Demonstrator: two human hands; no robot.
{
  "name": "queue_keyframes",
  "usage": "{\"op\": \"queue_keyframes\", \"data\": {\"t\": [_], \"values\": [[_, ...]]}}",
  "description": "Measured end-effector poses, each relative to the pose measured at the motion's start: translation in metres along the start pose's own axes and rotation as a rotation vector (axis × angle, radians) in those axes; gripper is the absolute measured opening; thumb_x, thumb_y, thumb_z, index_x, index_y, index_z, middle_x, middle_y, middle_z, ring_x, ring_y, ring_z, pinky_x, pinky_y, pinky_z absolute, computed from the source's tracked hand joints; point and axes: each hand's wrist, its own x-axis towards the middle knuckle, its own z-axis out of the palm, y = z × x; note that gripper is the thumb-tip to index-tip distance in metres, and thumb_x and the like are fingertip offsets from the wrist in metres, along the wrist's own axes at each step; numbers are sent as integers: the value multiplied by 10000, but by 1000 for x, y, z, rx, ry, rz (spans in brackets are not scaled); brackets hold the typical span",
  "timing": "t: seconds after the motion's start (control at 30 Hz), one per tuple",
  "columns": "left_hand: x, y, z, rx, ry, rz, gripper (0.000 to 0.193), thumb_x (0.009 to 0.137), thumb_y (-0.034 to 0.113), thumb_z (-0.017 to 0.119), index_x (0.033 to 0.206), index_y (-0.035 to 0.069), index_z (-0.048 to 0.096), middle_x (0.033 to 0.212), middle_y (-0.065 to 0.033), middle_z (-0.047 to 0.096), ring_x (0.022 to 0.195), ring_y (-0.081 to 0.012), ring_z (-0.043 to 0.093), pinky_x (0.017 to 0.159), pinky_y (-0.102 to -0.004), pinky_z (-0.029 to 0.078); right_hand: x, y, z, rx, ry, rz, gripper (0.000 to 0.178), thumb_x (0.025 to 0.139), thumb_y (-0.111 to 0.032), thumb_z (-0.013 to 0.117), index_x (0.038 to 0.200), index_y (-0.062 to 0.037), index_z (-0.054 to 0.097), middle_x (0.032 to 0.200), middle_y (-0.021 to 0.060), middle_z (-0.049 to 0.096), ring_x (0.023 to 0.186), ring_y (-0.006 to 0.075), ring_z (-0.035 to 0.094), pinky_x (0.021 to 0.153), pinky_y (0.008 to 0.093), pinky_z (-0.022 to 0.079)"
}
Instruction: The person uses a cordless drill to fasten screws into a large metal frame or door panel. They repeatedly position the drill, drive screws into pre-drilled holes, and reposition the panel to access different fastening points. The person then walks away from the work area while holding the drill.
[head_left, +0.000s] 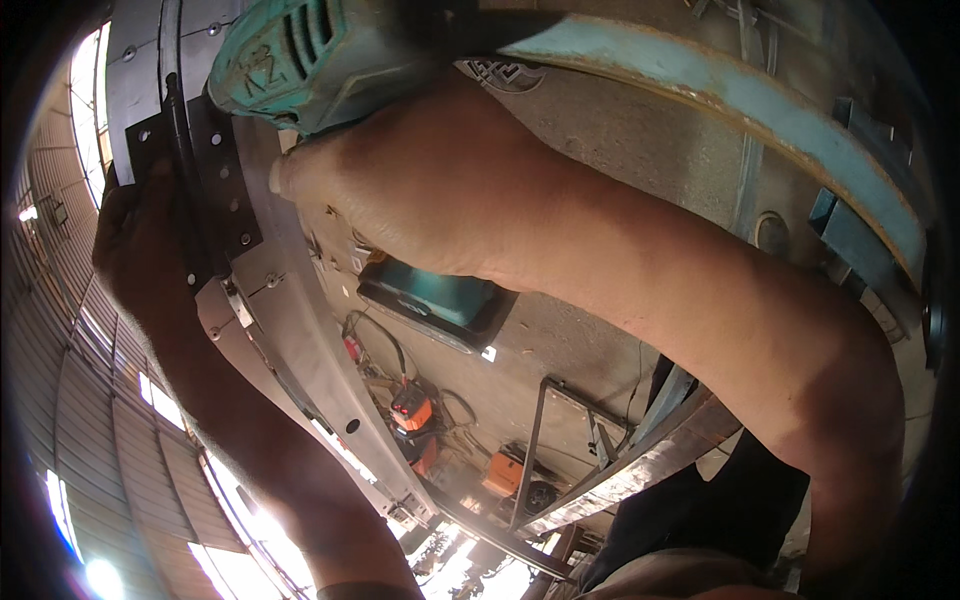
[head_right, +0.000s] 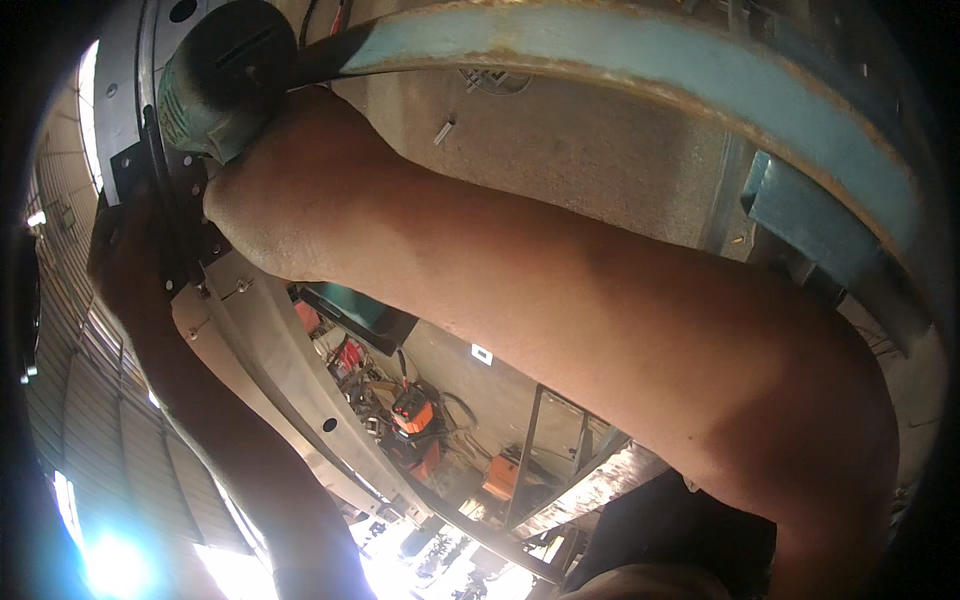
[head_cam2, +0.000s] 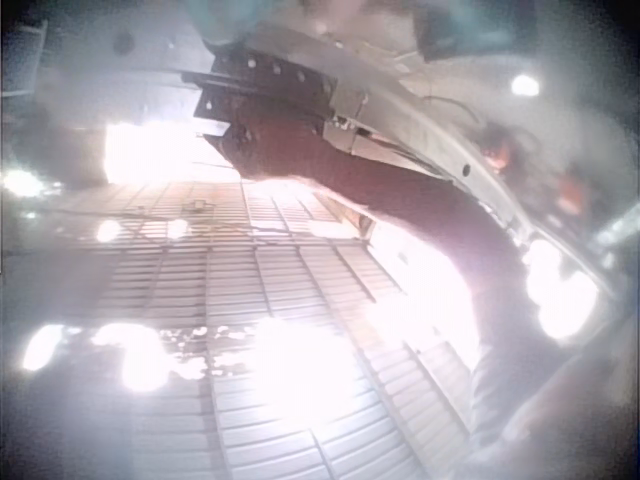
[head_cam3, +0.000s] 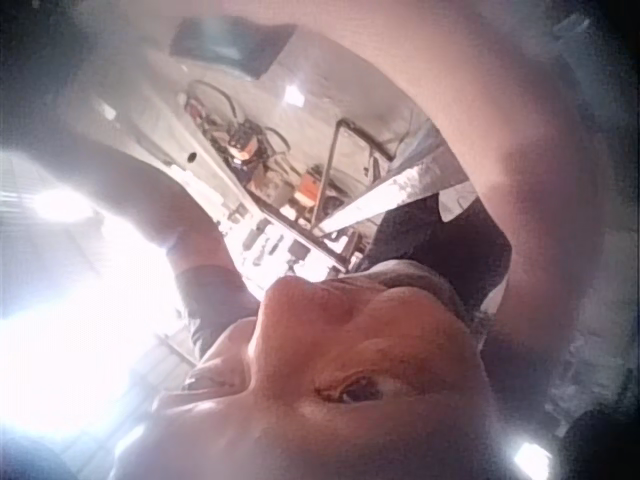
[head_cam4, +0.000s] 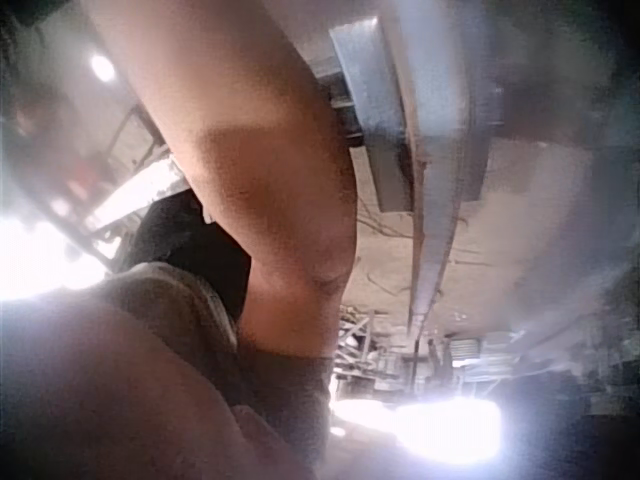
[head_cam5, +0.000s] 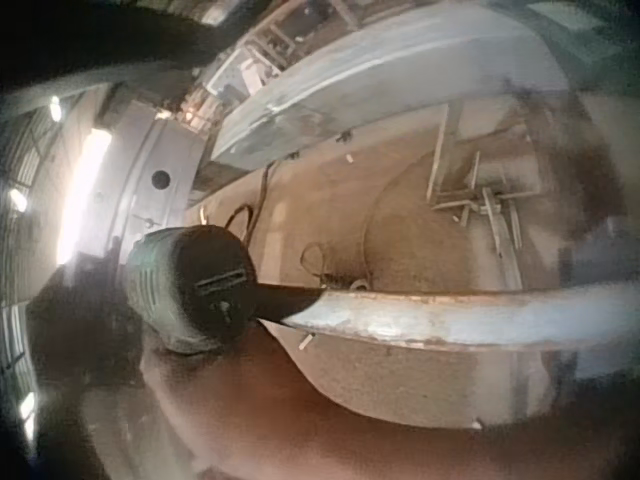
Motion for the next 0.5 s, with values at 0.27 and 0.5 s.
{"op": "queue_keyframes", "data": {"t": [0.27,0.5], "values": [[4,1,-6,155,-29,-1,272,861,299,830,879,45,735,792,-11,685,734,-94,587,685,-263,459,4,6,6,124,120,-22,197,808,-175,669,857,15,680,764,170,691,680,273,660,688,390,534],[2,10,-4,239,-16,-55,322,878,329,808,972,29,737,820,-19,696,749,-103,598,693,-272,473,8,8,15,337,182,95,176,769,-126,697,847,31,689,767,161,699,650,249,645,661,389,527]]}}
